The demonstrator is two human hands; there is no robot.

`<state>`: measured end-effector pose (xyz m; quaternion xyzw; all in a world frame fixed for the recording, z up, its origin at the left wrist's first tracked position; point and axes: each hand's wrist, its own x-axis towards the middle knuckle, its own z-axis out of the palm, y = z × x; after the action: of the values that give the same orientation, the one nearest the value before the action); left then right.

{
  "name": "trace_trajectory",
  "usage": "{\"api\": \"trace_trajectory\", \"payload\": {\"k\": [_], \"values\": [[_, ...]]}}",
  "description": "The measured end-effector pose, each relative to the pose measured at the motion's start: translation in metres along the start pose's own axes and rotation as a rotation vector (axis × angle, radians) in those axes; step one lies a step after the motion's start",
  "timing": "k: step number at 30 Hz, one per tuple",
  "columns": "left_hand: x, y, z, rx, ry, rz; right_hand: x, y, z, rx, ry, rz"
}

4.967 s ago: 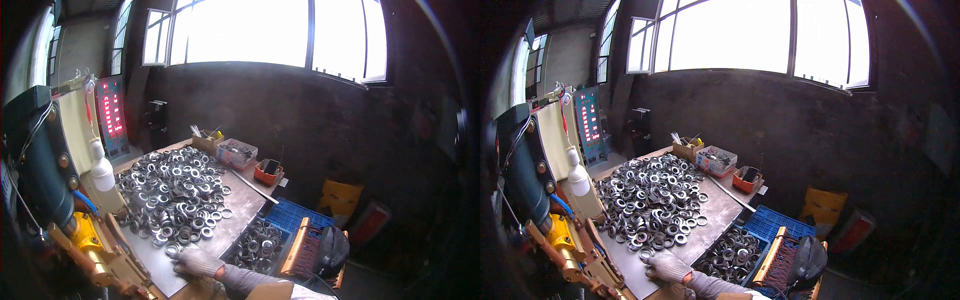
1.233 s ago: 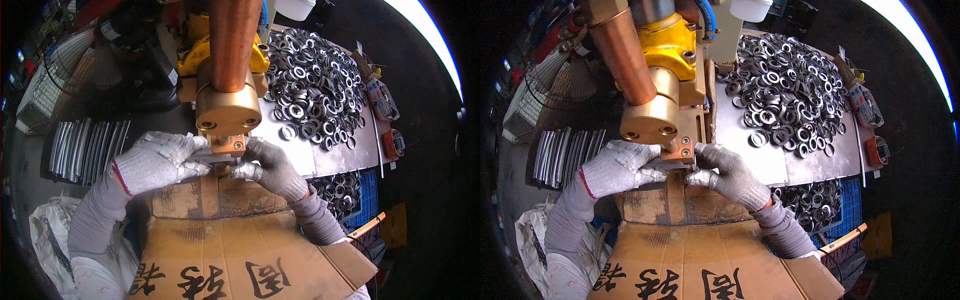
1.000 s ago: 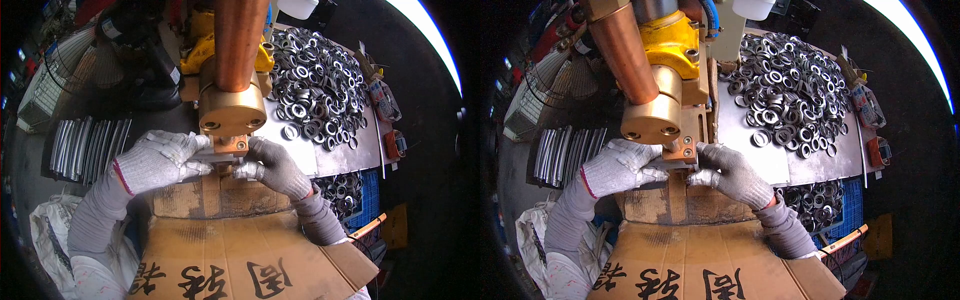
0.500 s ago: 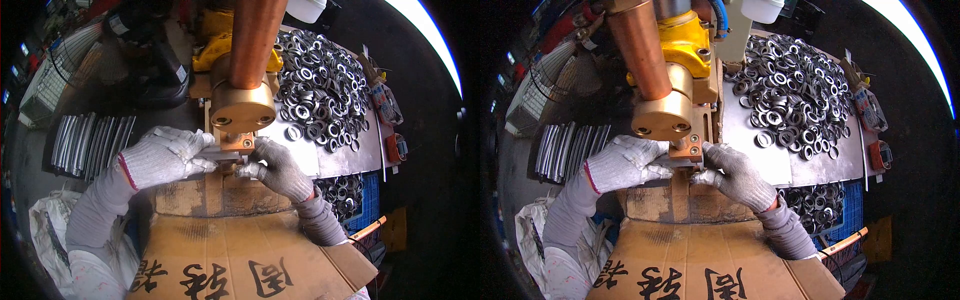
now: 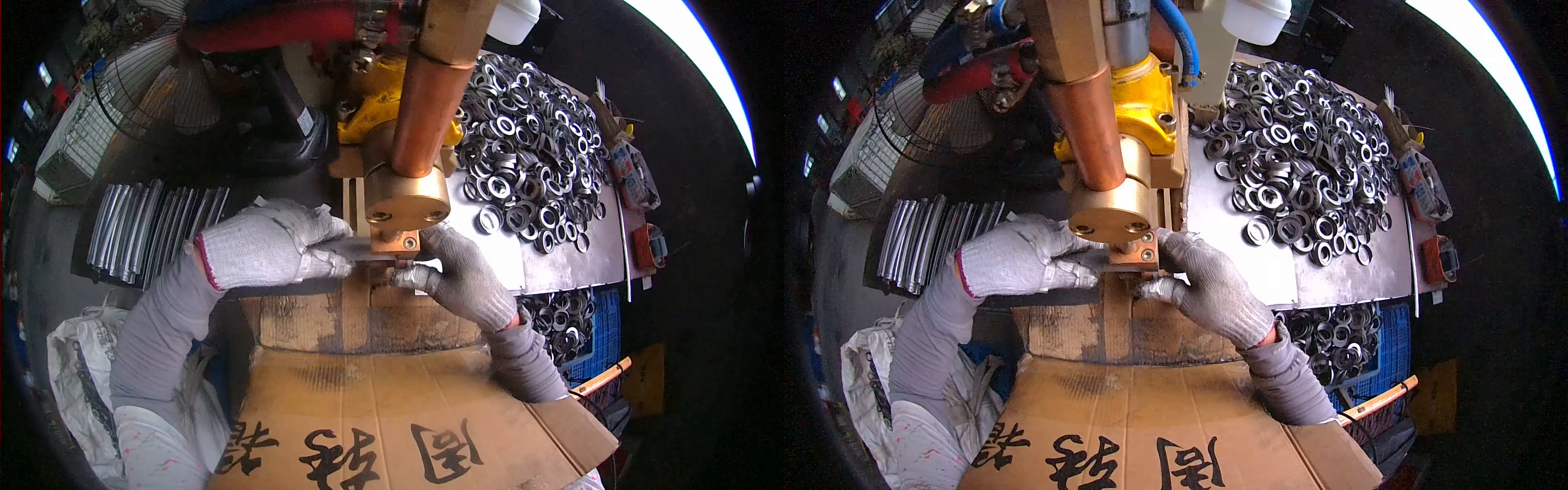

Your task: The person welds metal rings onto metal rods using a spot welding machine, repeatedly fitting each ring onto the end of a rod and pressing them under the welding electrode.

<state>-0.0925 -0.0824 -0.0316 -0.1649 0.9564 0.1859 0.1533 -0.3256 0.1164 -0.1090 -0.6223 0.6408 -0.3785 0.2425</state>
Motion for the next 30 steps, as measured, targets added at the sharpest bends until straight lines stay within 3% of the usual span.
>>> {"api": "trace_trajectory", "payload": {"k": [8, 10, 12, 14, 18, 20, 21, 23, 24, 25, 26, 28, 30], "values": [[0.001, -0.019, 0.022, 0.061, 0.245, 0.143, -0.005, 0.019, 0.006, -0.109, 0.03, -0.047], [0.005, -0.011, 0.011, -0.096, 0.093, 0.169, 0.002, 0.002, -0.002, 0.071, -0.049, -0.038], [0.008, -0.028, 0.041, 0.052, 0.349, 0.258, 0.001, 0.001, -0.005, 0.246, -0.097, 0.099], [-0.001, -0.013, 0.047, 0.275, 0.343, 0.303, 0.003, -0.014, -0.013, 0.497, -0.076, 0.201], [-0.02, -0.01, 0.074, 0.215, 0.296, 0.097, 0.007, -0.012, -0.013, 0.069, -0.109, 0.038], [-0.032, -0.029, 0.076, 0.01, 0.443, 0.203, 0.005, -0.016, -0.012, 0.206, -0.104, 0.146], [-0.042, -0.048, 0.077, -0.132, 0.486, 0.143, 0.005, -0.016, -0.011, 0.207, -0.109, 0.142], [-0.061, -0.095, 0.094, 0.151, 0.73, -0.139, 0.004, -0.014, -0.009, 0.232, -0.088, 0.139], [-0.064, -0.128, 0.103, 0.238, 0.626, -0.408, 0.004, -0.015, -0.009, 0.232, -0.087, 0.139], [-0.077, -0.148, 0.114, 0.449, 0.648, -0.49, 0.004, -0.015, -0.009, 0.241, -0.077, 0.134], [-0.085, -0.159, 0.133, 0.442, 0.803, -0.621, 0.003, -0.015, -0.008, 0.25, -0.067, 0.13], [-0.085, -0.167, 0.172, 0.628, 0.789, -0.486, 0.003, -0.011, -0.008, 0.252, -0.075, 0.147], [-0.088, -0.156, 0.186, 0.579, 0.732, -0.396, 0.003, -0.011, -0.008, 0.255, -0.088, 0.162]]}}
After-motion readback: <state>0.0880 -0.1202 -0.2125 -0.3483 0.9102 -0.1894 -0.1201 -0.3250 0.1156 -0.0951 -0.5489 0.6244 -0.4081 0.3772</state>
